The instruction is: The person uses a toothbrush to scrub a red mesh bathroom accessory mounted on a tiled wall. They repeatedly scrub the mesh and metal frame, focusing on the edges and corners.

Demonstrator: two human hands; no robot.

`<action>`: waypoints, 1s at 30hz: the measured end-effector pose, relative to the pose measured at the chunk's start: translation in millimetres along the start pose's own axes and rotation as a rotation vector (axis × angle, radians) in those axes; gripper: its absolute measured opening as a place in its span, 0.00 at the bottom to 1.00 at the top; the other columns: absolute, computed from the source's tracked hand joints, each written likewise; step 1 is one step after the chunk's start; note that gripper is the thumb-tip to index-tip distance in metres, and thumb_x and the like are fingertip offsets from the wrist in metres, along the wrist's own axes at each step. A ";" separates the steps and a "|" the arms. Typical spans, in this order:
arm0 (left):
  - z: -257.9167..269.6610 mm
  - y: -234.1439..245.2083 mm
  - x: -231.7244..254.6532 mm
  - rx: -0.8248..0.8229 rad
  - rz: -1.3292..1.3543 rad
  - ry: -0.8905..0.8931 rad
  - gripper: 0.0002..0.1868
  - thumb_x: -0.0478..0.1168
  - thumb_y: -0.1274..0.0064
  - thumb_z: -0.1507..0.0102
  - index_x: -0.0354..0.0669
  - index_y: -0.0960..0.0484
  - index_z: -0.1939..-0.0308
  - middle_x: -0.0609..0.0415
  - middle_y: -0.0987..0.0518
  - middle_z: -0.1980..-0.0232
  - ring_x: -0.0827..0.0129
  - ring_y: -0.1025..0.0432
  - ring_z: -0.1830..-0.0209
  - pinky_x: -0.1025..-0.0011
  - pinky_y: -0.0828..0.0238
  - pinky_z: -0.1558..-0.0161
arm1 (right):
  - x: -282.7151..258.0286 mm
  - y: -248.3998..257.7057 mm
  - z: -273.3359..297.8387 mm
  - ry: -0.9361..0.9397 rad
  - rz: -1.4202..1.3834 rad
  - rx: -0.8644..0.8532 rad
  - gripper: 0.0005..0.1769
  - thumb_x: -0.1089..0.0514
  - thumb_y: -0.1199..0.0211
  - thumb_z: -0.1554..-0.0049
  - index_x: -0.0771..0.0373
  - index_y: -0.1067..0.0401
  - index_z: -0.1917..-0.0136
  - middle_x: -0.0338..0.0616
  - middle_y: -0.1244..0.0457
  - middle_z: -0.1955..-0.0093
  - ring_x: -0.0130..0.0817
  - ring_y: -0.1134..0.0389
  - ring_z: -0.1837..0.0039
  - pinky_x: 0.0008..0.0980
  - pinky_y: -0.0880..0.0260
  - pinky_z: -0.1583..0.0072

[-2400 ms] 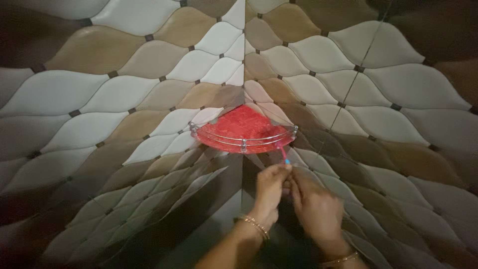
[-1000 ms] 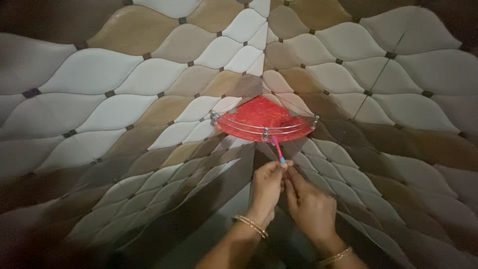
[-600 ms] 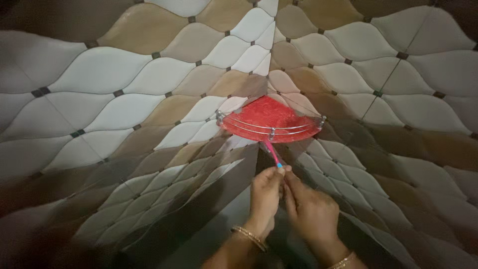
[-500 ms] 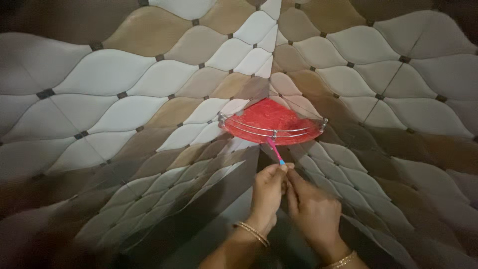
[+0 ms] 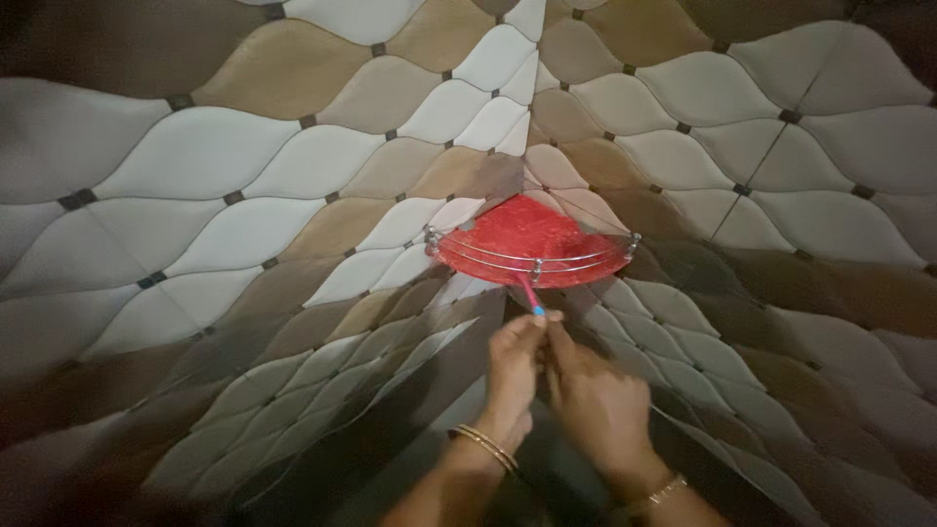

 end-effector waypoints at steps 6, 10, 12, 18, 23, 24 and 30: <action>7.3 -9.6 -11.3 -0.056 0.128 0.016 0.18 0.47 0.52 0.29 0.37 0.15 0.49 0.58 0.19 0.61 0.76 0.27 0.64 0.75 0.30 0.59 | 7.1 7.2 7.5 -0.004 0.075 -0.009 0.33 0.50 0.36 0.52 0.51 0.30 0.32 0.41 0.32 0.67 0.45 0.31 0.69 0.43 0.32 0.69; -10.7 3.9 -1.4 -0.075 0.154 -0.001 0.18 0.46 0.53 0.30 0.36 0.16 0.49 0.58 0.17 0.58 0.75 0.25 0.60 0.74 0.27 0.54 | -1.4 -6.7 -8.9 0.011 0.164 -0.082 0.29 0.51 0.38 0.44 0.51 0.31 0.29 0.40 0.33 0.69 0.41 0.30 0.70 0.40 0.32 0.69; -20.1 7.8 1.8 -0.067 0.172 0.006 0.17 0.46 0.52 0.30 0.35 0.16 0.50 0.56 0.17 0.59 0.74 0.25 0.61 0.73 0.28 0.55 | -2.9 -10.1 -17.4 0.046 0.057 -0.011 0.26 0.51 0.38 0.44 0.53 0.30 0.33 0.41 0.33 0.67 0.41 0.30 0.69 0.40 0.32 0.68; -0.5 -2.6 -8.0 -0.070 0.126 0.026 0.17 0.45 0.52 0.30 0.35 0.16 0.49 0.56 0.19 0.60 0.73 0.26 0.63 0.73 0.29 0.57 | 1.1 4.6 -0.6 -0.032 0.113 -0.085 0.32 0.50 0.39 0.47 0.49 0.31 0.28 0.43 0.31 0.67 0.44 0.30 0.71 0.43 0.32 0.70; 13.0 2.4 1.7 -0.034 0.058 0.006 0.17 0.45 0.52 0.30 0.37 0.16 0.49 0.58 0.19 0.61 0.76 0.26 0.63 0.74 0.28 0.57 | -2.8 6.7 -0.6 -0.026 0.042 -0.119 0.30 0.50 0.39 0.47 0.53 0.32 0.31 0.43 0.30 0.64 0.46 0.29 0.70 0.43 0.31 0.69; 13.7 6.9 5.6 -0.021 0.060 0.005 0.17 0.45 0.52 0.31 0.38 0.16 0.49 0.58 0.18 0.60 0.76 0.25 0.62 0.75 0.27 0.56 | -6.5 4.9 -3.5 -0.007 0.024 -0.126 0.29 0.50 0.40 0.46 0.55 0.32 0.31 0.44 0.30 0.64 0.45 0.29 0.70 0.43 0.31 0.69; -6.9 34.0 26.4 0.115 0.057 -0.143 0.15 0.45 0.49 0.31 0.37 0.14 0.54 0.61 0.20 0.63 0.79 0.29 0.66 0.75 0.31 0.62 | -36.0 -17.1 -26.1 0.107 0.031 -0.095 0.27 0.52 0.42 0.42 0.57 0.32 0.31 0.42 0.32 0.70 0.43 0.30 0.71 0.42 0.30 0.67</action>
Point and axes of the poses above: each hand's wrist, its own z-axis away from the middle knuckle, its own y-axis out of the back of the hand, x = y × z, the point moved 2 cm from there along -z, towards the middle knuckle
